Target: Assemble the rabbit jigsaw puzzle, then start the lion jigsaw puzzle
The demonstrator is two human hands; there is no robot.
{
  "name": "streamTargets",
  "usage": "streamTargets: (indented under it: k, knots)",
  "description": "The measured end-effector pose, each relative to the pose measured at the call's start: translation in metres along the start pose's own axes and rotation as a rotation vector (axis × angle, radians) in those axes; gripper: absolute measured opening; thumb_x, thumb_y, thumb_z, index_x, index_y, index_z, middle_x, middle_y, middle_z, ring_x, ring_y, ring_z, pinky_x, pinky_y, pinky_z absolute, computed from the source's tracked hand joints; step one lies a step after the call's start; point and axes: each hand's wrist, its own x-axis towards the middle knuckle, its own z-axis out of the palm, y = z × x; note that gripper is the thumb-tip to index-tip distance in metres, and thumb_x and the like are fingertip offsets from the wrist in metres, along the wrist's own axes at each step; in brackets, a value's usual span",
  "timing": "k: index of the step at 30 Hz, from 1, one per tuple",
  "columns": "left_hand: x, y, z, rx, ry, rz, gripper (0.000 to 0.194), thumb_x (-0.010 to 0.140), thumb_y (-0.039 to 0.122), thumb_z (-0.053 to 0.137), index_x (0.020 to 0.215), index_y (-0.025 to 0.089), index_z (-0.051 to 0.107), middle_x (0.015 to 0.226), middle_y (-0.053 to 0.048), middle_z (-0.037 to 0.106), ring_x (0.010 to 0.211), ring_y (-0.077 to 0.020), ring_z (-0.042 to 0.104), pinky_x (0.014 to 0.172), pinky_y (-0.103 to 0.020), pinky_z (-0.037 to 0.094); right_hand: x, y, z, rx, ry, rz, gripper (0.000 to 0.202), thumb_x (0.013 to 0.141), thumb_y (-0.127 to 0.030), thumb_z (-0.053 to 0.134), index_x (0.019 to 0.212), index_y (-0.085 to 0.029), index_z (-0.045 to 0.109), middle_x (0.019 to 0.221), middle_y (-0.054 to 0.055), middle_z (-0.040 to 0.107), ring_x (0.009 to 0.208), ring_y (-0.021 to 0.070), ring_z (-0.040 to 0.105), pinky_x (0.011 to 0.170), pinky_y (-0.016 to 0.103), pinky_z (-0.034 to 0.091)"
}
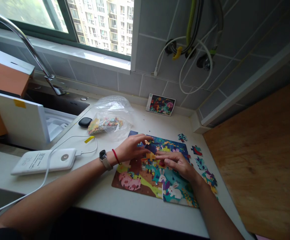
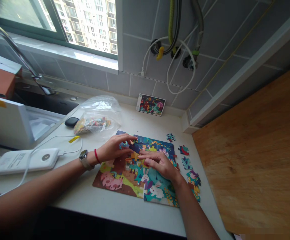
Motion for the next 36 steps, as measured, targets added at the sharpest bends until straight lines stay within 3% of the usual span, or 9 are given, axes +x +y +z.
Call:
streamTargets:
  k: [5, 8, 11, 15, 19, 22, 25, 30, 36]
  knots:
    - [0.002, -0.005, -0.004, -0.255, -0.025, -0.121, 0.039, 0.092, 0.025, 0.072, 0.131, 0.019, 0.070, 0.098, -0.006, 0.076, 0.081, -0.0153, 0.072, 0.076, -0.029, 0.061, 0.006, 0.000, 0.009, 0.056, 0.342, 0.077, 0.033, 0.090, -0.055, 0.074, 0.085, -0.022, 0.081, 0.097, 0.010, 0.082, 0.093, 0.0264, 0.076, 0.086, 0.040, 0.062]
    - [0.000, 0.002, 0.000, -0.364, -0.139, -0.144, 0.035, 0.094, 0.023, 0.069, 0.128, 0.019, 0.071, 0.095, -0.006, 0.076, 0.079, -0.0148, 0.071, 0.072, -0.027, 0.060, 0.008, 0.001, 0.014, 0.189, 0.476, 0.069, 0.035, 0.080, -0.051, 0.086, 0.099, -0.024, 0.076, 0.093, 0.007, 0.078, 0.081, 0.0210, 0.072, 0.069, 0.032, 0.060]
    - [-0.002, 0.012, 0.008, -0.486, -0.155, -0.155, 0.048, 0.095, 0.022, 0.069, 0.142, 0.022, 0.061, 0.102, -0.007, 0.074, 0.087, -0.0161, 0.071, 0.078, -0.029, 0.060, 0.008, 0.002, 0.021, 0.255, 0.424, 0.063, 0.046, 0.077, -0.046, 0.089, 0.115, -0.025, 0.074, 0.088, 0.003, 0.074, 0.074, 0.0174, 0.068, 0.064, 0.028, 0.058]
    - [-0.001, 0.014, 0.016, -0.744, -0.040, -0.290, 0.071, 0.093, 0.029, 0.075, 0.154, 0.023, 0.041, 0.097, -0.005, 0.073, 0.086, -0.0167, 0.072, 0.079, -0.030, 0.060, 0.007, 0.004, 0.031, 0.244, 0.373, 0.116, 0.044, 0.083, -0.044, 0.084, 0.120, -0.024, 0.074, 0.081, 0.000, 0.067, 0.062, 0.0128, 0.062, 0.058, 0.027, 0.056]
    - [0.002, 0.007, 0.017, -0.790, 0.103, -0.354, 0.056, 0.086, 0.034, 0.083, 0.133, 0.017, 0.057, 0.094, -0.005, 0.074, 0.087, -0.0168, 0.073, 0.083, -0.032, 0.060, 0.010, 0.001, 0.036, 0.318, 0.439, 0.106, 0.044, 0.077, -0.044, 0.089, 0.111, -0.025, 0.069, 0.085, -0.002, 0.064, 0.069, 0.0147, 0.067, 0.065, 0.031, 0.064]
    - [0.003, 0.007, 0.017, -0.769, 0.047, -0.407, 0.041, 0.083, 0.034, 0.085, 0.113, 0.015, 0.065, 0.094, -0.006, 0.076, 0.084, -0.0171, 0.074, 0.079, -0.031, 0.061, 0.013, -0.003, 0.038, 0.382, 0.530, 0.117, 0.048, 0.070, -0.043, 0.094, 0.099, -0.026, 0.059, 0.087, -0.003, 0.061, 0.070, 0.0155, 0.068, 0.065, 0.033, 0.067]
    - [0.002, 0.011, 0.020, -0.789, 0.003, -0.434, 0.039, 0.081, 0.035, 0.086, 0.109, 0.016, 0.066, 0.086, -0.004, 0.076, 0.077, -0.0163, 0.075, 0.070, -0.028, 0.061, 0.013, -0.005, 0.038, 0.415, 0.537, 0.176, 0.052, 0.070, -0.046, 0.094, 0.092, -0.026, 0.051, 0.086, -0.003, 0.062, 0.064, 0.0159, 0.069, 0.060, 0.034, 0.066]
    - [0.002, 0.015, 0.019, -0.716, 0.078, -0.482, 0.032, 0.082, 0.039, 0.083, 0.099, 0.014, 0.072, 0.085, -0.004, 0.076, 0.072, -0.0146, 0.073, 0.065, -0.026, 0.063, 0.010, -0.007, 0.036, 0.374, 0.463, 0.249, 0.047, 0.076, -0.057, 0.087, 0.081, -0.023, 0.056, 0.072, -0.003, 0.061, 0.061, 0.0166, 0.068, 0.062, 0.035, 0.067]
    - [0.004, 0.011, 0.013, -0.713, 0.119, -0.519, 0.034, 0.080, 0.043, 0.084, 0.093, 0.013, 0.075, 0.089, -0.008, 0.077, 0.072, -0.0166, 0.073, 0.066, -0.031, 0.066, 0.008, -0.007, 0.035, 0.332, 0.441, 0.223, 0.043, 0.078, -0.059, 0.085, 0.085, -0.021, 0.065, 0.078, 0.001, 0.068, 0.068, 0.0191, 0.073, 0.063, 0.031, 0.064]
